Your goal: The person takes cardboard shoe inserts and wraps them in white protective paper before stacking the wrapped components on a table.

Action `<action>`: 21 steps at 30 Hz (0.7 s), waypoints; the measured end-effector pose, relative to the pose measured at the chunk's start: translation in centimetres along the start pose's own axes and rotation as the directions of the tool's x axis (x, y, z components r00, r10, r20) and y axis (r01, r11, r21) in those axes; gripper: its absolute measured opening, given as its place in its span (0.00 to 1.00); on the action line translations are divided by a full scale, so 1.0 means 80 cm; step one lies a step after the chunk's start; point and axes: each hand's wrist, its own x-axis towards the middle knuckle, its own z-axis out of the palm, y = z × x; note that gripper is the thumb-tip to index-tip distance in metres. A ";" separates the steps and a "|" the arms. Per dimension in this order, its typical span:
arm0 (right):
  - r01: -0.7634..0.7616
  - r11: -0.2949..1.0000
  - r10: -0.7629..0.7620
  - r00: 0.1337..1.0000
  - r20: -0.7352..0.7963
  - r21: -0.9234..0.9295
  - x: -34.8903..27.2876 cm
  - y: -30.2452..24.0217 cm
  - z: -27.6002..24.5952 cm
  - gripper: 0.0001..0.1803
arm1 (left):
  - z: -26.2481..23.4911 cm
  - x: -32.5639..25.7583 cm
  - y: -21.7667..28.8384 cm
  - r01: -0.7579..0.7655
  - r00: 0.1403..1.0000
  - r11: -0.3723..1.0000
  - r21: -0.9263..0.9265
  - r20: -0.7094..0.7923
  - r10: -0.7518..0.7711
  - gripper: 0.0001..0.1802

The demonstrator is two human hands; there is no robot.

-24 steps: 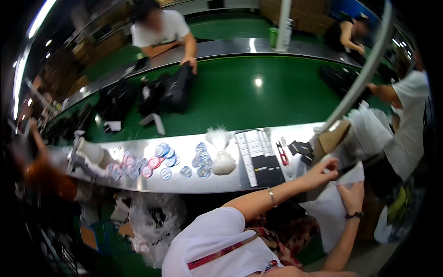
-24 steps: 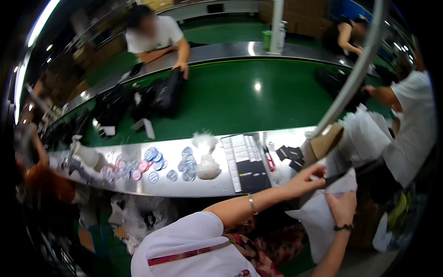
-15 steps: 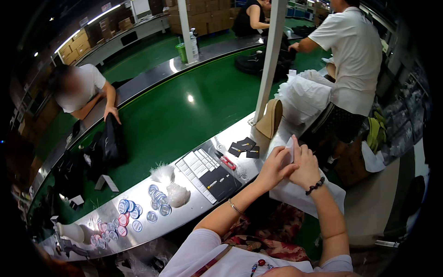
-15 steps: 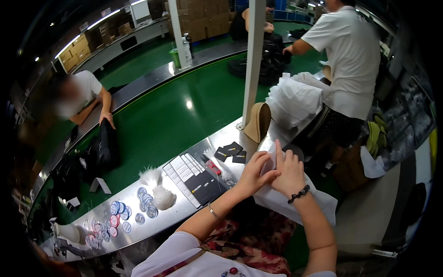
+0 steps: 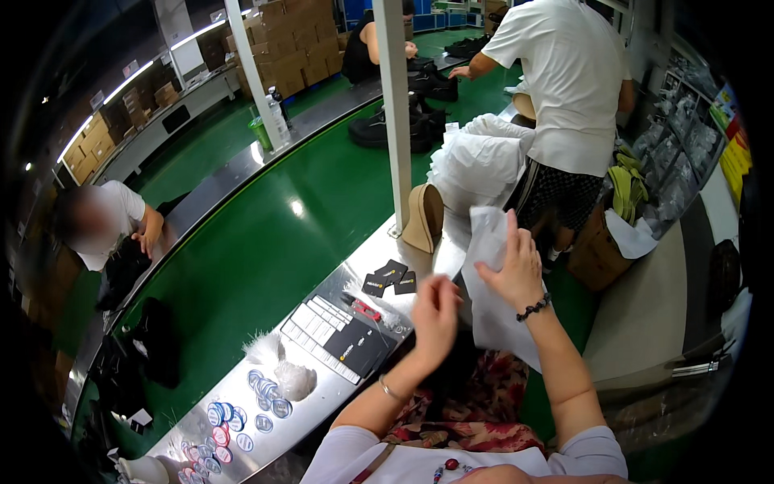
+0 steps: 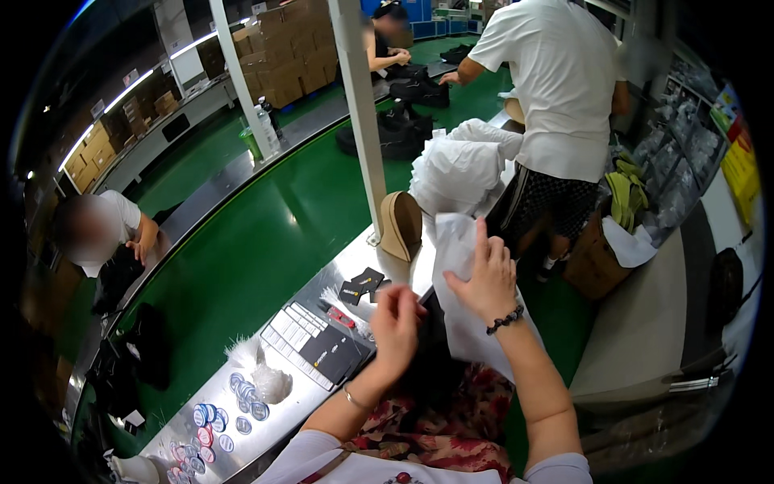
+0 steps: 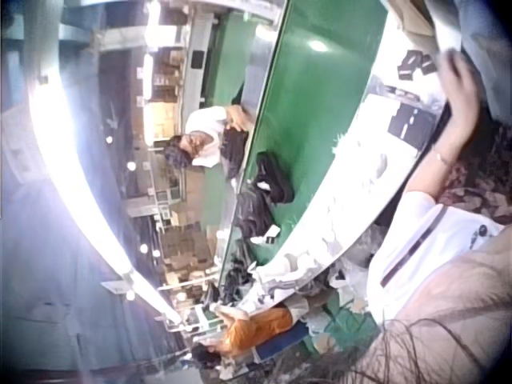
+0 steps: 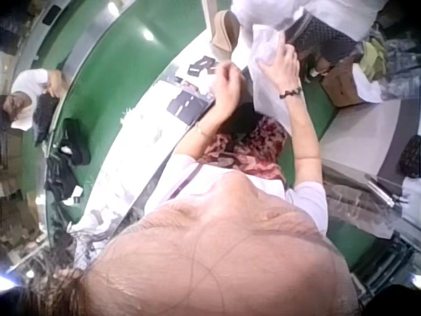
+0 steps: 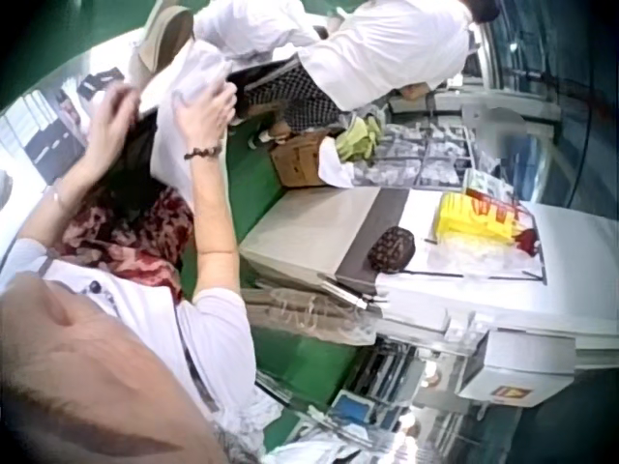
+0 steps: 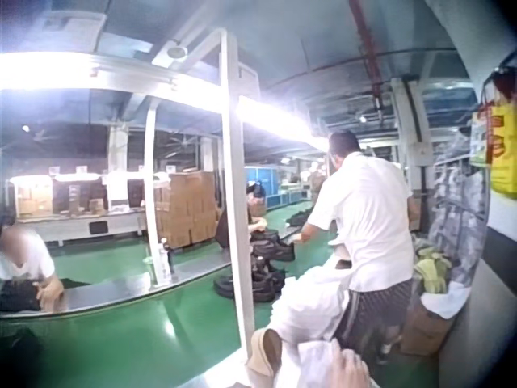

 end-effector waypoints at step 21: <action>-0.435 0.193 0.104 0.901 0.422 0.880 -0.014 0.027 0.022 0.21 | 0.028 0.034 -0.056 0.257 0.957 0.801 -0.540 0.258 -0.133 0.13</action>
